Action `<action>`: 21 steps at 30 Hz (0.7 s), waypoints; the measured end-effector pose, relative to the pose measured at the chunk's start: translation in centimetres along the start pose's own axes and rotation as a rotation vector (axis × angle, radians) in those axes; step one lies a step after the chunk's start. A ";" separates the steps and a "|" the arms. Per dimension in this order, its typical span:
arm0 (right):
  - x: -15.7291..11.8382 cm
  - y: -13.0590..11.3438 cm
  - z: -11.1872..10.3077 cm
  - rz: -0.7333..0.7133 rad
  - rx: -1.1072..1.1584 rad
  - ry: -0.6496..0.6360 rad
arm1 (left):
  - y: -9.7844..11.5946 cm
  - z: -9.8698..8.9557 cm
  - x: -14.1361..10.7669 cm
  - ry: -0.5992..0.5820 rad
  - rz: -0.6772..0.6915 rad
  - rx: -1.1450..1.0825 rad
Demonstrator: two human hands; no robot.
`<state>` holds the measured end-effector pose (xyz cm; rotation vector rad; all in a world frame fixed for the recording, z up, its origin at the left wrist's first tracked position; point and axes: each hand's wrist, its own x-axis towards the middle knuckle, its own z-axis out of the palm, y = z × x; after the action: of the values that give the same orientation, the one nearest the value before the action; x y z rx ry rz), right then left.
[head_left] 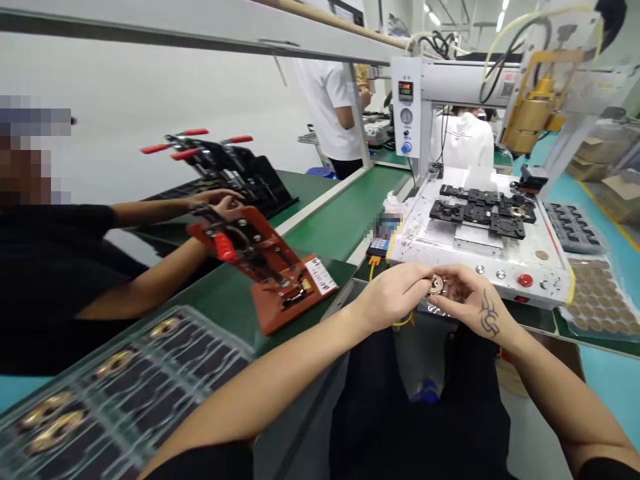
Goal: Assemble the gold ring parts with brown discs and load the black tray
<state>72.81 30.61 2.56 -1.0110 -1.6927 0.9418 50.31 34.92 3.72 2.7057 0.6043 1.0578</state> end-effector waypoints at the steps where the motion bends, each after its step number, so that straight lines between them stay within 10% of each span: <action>1: -0.2 0.1 -0.6 0.015 0.007 0.021 | 0.0 0.5 0.6 0.000 0.010 -0.017; 9: -2.1 1.5 -7.6 0.113 -0.116 0.218 | -0.7 4.6 7.8 -0.089 0.152 -0.231; 15: -4.0 0.8 -16.1 0.118 -0.383 0.522 | -4.5 7.3 21.3 -0.199 -0.052 -0.289; 21: -6.5 -0.7 -19.0 0.101 -0.420 0.621 | -7.8 11.5 32.0 -0.524 -0.261 0.001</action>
<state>92.19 27.16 6.48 -1.4930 -1.3300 0.2688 77.03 55.54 12.51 2.6424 0.8158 0.2665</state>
